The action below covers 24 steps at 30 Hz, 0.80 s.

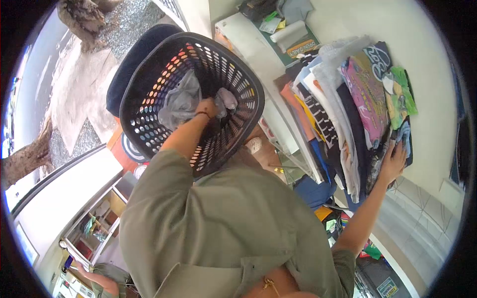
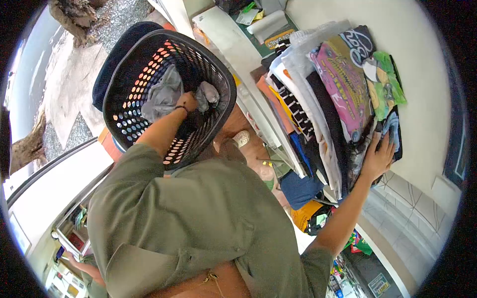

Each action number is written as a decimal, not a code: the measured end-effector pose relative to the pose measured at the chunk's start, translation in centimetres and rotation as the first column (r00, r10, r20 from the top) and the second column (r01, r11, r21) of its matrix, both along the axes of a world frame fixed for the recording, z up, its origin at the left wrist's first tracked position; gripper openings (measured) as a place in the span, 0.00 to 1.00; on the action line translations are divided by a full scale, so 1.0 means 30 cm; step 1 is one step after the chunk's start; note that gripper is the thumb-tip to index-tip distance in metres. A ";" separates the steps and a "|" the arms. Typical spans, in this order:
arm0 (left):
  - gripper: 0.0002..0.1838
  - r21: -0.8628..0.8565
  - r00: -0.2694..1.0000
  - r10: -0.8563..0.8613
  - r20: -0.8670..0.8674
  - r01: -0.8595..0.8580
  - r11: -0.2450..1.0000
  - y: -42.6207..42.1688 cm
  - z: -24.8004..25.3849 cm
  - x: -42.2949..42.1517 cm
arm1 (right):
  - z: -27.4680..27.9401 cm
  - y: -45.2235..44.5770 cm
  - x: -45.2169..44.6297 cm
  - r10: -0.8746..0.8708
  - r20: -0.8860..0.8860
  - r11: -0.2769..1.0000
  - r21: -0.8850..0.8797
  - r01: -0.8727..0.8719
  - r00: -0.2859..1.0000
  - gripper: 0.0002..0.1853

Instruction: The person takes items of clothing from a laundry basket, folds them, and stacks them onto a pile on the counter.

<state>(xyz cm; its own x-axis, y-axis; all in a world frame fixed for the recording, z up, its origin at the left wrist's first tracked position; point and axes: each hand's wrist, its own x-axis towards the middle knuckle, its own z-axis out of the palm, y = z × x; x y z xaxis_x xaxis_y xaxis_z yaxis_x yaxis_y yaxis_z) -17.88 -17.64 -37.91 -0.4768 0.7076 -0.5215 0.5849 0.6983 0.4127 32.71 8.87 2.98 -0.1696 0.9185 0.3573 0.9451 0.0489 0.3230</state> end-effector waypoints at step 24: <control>0.30 0.612 0.637 -0.299 0.710 -0.349 0.710 0.104 1.149 0.205 | 0.126 -0.502 -0.628 0.388 -0.896 0.620 0.081 -0.780 0.215 0.39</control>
<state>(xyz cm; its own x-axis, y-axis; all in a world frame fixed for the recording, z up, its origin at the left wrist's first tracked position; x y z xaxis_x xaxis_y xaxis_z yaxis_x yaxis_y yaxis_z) -11.72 -14.51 -3.43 -0.1923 0.9774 -0.0874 -0.1547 0.0577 0.9863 13.88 -6.20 6.77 -0.5436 0.7472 0.3824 0.3551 0.6175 -0.7018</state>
